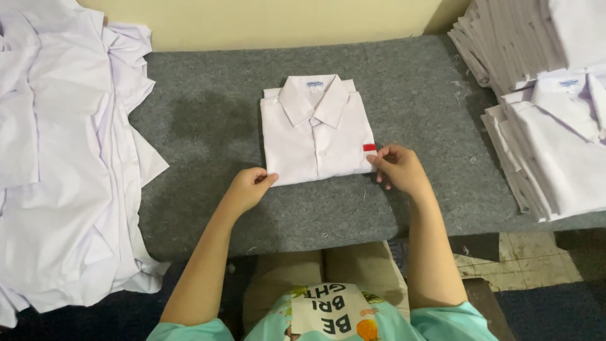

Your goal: Folding a white collared school uniform shirt on a work table.

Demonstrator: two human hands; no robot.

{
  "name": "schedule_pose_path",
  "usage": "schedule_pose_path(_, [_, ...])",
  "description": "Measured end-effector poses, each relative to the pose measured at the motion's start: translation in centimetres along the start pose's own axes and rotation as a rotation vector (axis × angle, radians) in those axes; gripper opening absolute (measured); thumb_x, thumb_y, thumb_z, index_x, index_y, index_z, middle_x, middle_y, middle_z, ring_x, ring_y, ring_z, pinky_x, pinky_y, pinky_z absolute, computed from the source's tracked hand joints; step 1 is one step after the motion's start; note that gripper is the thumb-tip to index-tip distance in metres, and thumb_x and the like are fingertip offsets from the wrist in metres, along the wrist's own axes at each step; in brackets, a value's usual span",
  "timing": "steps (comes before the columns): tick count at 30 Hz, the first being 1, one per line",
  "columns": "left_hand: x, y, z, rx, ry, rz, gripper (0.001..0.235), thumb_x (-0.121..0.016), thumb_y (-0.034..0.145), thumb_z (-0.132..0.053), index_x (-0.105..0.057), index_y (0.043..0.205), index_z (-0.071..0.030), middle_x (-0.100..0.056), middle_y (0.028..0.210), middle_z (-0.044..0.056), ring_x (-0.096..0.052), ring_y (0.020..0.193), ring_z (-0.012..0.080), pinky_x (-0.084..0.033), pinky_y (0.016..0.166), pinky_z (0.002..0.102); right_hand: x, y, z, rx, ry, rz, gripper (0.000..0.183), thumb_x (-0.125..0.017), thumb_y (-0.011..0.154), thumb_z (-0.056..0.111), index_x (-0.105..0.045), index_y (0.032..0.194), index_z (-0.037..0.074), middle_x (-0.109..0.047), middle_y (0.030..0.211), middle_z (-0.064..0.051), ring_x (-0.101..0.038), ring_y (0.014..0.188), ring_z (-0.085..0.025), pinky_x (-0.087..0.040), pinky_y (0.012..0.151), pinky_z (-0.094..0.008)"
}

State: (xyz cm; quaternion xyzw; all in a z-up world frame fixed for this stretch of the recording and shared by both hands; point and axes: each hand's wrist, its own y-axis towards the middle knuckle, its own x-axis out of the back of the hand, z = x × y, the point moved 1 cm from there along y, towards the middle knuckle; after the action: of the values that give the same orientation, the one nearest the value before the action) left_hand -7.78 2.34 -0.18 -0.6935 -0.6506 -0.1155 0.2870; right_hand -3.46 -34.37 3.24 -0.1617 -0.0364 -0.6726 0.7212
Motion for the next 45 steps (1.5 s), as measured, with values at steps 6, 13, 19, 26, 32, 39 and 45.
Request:
schedule_pose_path(6, [0.1,0.7,0.6,0.014,0.122,0.021,0.039,-0.07,0.096,-0.037,-0.078,0.094,0.002,-0.074,0.078,0.018,-0.07,0.075,0.0268,-0.054,0.067,0.037,0.0,0.4,-0.5,-0.043,0.072,0.034,0.018,-0.073,0.092,0.003,-0.062,0.096,-0.011,-0.064,0.075,-0.02,-0.064,0.05,-0.022,-0.059,0.041,-0.033])
schedule_pose_path(13, [3.6,3.8,-4.5,0.074,0.089,0.036,0.041,-0.06,0.1,-0.037,-0.073,0.118,-0.002,-0.075,0.109,0.02,-0.073,0.102,0.0313,-0.06,0.083,0.039,1.4,4.1,3.1,-0.094,-0.113,0.145,0.027,-0.063,0.097,0.006,-0.067,0.116,-0.011,-0.071,0.092,-0.027,-0.068,0.058,-0.023,-0.059,0.046,-0.033])
schedule_pose_path(19, [4.5,9.4,-7.7,0.059,-0.238,-0.041,0.041,-0.048,0.101,-0.012,-0.06,0.135,0.008,-0.063,0.133,0.031,-0.067,0.118,0.0398,-0.061,0.093,0.046,0.7,11.0,4.4,-0.072,-0.1,0.107,0.025,-0.058,0.097,0.003,-0.071,0.117,-0.004,-0.075,0.097,-0.022,-0.073,0.07,-0.022,-0.062,0.057,-0.031])
schedule_pose_path(26, [5.9,13.5,-8.6,0.12,-0.259,-0.046,0.04,-0.059,0.099,-0.012,-0.061,0.132,0.012,-0.063,0.131,0.034,-0.069,0.114,0.0403,-0.062,0.09,0.047,-0.6,17.2,4.1,-0.032,-0.098,0.021,0.019,-0.072,0.091,0.003,-0.074,0.109,-0.002,-0.075,0.092,-0.021,-0.074,0.07,-0.023,-0.064,0.057,-0.032])
schedule_pose_path(32, [6.0,15.9,-5.9,0.144,-0.259,0.019,0.047,-0.063,0.1,-0.024,-0.065,0.128,0.013,-0.068,0.118,0.033,-0.073,0.098,0.034,-0.064,0.082,0.041,-0.8,18.5,2.9,-0.072,-0.101,-0.037,0.025,-0.073,0.095,0.015,-0.074,0.106,-0.008,-0.074,0.086,-0.025,-0.073,0.065,-0.026,-0.063,0.052,-0.033])
schedule_pose_path(39, [4.5,18.6,-4.3,0.052,-0.405,-0.054,0.038,-0.064,0.092,-0.012,-0.07,0.125,0.006,-0.071,0.111,0.027,-0.073,0.095,0.0326,-0.063,0.082,0.045,-1.3,18.7,3.2,-0.04,-0.14,-0.052,0.024,-0.074,0.093,0.013,-0.074,0.105,-0.008,-0.073,0.084,-0.024,-0.072,0.064,-0.026,-0.06,0.049,-0.032])
schedule_pose_path(45, [3.6,19.4,-3.2,0.098,-0.694,-0.118,0.053,-0.073,0.089,-0.012,-0.054,0.138,-0.002,-0.064,0.107,0.015,-0.068,0.09,0.0234,-0.063,0.078,0.035,-1.5,20.4,1.2,0.017,-0.06,-0.103,0.02,-0.076,0.092,0.016,-0.075,0.098,-0.003,-0.072,0.082,-0.018,-0.071,0.069,-0.023,-0.058,0.05,-0.028])
